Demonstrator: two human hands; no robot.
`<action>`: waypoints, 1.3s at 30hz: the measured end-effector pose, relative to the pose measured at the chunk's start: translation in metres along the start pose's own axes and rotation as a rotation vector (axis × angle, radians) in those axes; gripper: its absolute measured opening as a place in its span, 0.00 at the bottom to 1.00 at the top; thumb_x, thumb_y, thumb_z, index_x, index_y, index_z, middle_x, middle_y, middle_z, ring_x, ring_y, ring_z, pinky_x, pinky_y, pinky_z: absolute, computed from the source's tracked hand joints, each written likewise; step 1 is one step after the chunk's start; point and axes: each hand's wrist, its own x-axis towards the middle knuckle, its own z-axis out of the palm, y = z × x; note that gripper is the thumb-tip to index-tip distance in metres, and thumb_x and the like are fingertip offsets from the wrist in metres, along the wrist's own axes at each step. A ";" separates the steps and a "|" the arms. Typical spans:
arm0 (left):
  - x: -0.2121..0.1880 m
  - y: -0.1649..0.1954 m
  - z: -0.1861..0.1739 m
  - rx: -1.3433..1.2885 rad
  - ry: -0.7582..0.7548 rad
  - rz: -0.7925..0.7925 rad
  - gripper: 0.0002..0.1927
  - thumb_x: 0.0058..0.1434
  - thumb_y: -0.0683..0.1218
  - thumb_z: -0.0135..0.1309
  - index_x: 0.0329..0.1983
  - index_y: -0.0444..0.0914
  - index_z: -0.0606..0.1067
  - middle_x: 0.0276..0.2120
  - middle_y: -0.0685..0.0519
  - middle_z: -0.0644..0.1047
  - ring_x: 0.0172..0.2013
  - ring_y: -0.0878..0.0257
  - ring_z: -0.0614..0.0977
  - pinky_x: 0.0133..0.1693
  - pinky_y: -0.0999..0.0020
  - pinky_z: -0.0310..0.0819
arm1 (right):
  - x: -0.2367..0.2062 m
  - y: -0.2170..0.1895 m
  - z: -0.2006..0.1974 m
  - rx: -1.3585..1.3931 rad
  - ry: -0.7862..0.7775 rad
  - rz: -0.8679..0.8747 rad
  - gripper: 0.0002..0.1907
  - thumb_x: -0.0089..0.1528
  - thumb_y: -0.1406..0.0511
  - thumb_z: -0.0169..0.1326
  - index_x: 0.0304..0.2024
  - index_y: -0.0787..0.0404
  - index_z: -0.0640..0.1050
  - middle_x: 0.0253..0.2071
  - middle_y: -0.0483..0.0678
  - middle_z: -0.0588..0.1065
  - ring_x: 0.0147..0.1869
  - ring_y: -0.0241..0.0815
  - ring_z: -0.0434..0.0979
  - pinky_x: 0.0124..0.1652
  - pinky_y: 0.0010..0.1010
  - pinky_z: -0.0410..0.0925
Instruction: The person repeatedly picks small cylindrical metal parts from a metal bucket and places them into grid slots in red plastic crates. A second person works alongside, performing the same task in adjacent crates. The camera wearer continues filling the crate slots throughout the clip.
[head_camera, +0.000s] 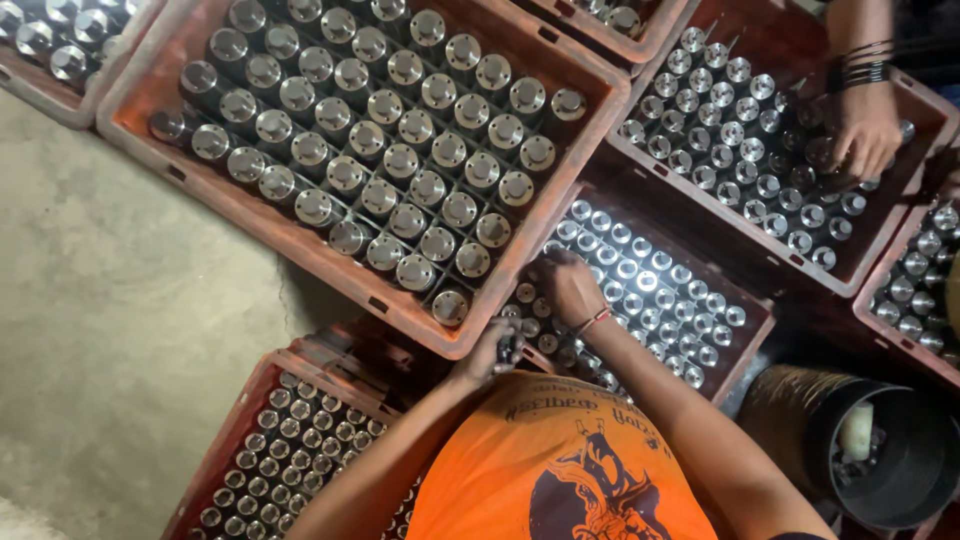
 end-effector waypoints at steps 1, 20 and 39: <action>0.000 0.001 -0.001 0.045 -0.014 0.001 0.13 0.68 0.48 0.44 0.47 0.36 0.74 0.27 0.54 0.74 0.21 0.68 0.73 0.16 0.78 0.57 | -0.001 -0.001 0.000 0.016 -0.021 0.007 0.13 0.59 0.70 0.52 0.42 0.57 0.84 0.38 0.56 0.78 0.42 0.56 0.79 0.42 0.42 0.73; 0.014 -0.007 0.010 0.319 0.072 -0.053 0.09 0.69 0.52 0.54 0.41 0.42 0.73 0.22 0.59 0.71 0.18 0.73 0.70 0.18 0.79 0.57 | -0.064 -0.034 -0.048 0.423 -0.150 0.175 0.21 0.54 0.65 0.67 0.50 0.59 0.80 0.43 0.51 0.81 0.42 0.48 0.85 0.40 0.34 0.77; 0.010 -0.009 0.003 1.001 -0.025 0.511 0.23 0.76 0.57 0.52 0.44 0.31 0.80 0.36 0.55 0.81 0.38 0.69 0.80 0.41 0.73 0.71 | -0.073 -0.005 -0.063 0.219 0.157 0.325 0.08 0.60 0.74 0.60 0.40 0.59 0.83 0.35 0.46 0.82 0.37 0.40 0.83 0.35 0.26 0.78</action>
